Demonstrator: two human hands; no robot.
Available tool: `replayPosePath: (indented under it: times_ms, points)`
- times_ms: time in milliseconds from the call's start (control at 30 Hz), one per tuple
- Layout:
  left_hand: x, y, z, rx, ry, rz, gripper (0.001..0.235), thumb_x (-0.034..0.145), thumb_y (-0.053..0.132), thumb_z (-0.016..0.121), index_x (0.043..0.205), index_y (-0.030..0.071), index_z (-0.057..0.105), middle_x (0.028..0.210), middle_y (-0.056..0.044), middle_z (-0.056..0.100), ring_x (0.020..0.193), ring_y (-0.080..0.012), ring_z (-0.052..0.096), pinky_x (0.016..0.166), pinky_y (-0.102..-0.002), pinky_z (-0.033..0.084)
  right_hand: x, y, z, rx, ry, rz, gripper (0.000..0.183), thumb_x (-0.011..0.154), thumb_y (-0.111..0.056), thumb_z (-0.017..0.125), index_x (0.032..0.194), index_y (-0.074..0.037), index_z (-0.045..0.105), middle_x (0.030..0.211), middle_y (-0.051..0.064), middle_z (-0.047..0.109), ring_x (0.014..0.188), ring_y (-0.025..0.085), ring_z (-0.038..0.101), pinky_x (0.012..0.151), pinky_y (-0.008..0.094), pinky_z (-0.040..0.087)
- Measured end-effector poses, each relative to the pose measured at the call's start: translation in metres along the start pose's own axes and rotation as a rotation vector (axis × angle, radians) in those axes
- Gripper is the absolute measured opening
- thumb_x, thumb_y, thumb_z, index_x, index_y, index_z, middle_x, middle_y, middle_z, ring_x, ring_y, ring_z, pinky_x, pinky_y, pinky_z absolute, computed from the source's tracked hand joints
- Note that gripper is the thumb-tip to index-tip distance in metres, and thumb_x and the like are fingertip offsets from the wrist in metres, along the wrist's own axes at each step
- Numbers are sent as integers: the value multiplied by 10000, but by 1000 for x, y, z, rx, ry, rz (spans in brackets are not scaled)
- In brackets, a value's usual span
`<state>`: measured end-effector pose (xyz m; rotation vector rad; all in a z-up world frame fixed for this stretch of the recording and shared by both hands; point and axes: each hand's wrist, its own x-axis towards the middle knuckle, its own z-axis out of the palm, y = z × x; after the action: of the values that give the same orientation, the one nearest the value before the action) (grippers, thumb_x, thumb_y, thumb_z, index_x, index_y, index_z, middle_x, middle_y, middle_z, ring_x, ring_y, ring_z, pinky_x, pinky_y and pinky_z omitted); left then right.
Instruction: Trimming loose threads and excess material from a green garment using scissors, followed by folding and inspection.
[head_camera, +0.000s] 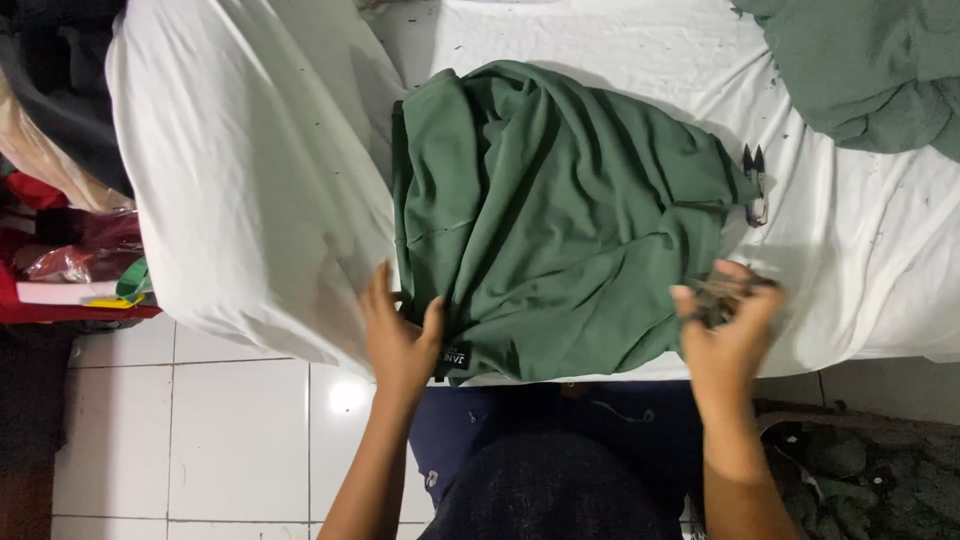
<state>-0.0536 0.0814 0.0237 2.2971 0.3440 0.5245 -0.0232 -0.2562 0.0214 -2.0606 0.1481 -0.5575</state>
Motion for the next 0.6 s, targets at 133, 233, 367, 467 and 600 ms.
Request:
replayPosePath:
  times_ms: [133,233,367,467,600]
  points:
    - [-3,-21,23,43,26,21,392,862,79,766,1241,50,674,988,-155,699,900,-407,701,758,-465,562,-26,24,26,-403,-65,25,401,874,-131,859,1159,-38,594,937,233,710,880,476,704,769,566,561]
    - [-21,-16,11,-108,49,-131,195,915,110,746,1102,80,699,889,-159,726,800,-397,721,660,-457,556,-53,31,1,-226,-112,49,320,892,20,801,1115,2,573,889,224,700,860,462,710,799,511,575]
    - [-59,-40,14,-306,-5,-312,201,878,59,770,1070,62,713,912,-179,744,750,-365,755,631,-422,591,-52,17,-20,-370,-221,151,338,879,-66,812,1117,-31,575,914,208,735,887,464,709,750,561,567]
    - [-54,-25,6,-371,-99,-352,288,889,161,780,1145,72,684,1089,-169,732,629,-298,714,603,-393,586,-34,1,-20,-392,-146,-147,518,815,-81,947,1126,36,549,1085,240,632,993,500,666,884,588,555]
    - [-10,1,-2,-399,-79,-396,465,971,215,695,1362,50,503,1268,-291,622,849,-449,721,709,-503,585,-23,-31,-2,-145,-223,-239,728,777,-121,912,1309,60,449,1319,237,394,1173,467,535,1036,574,484]
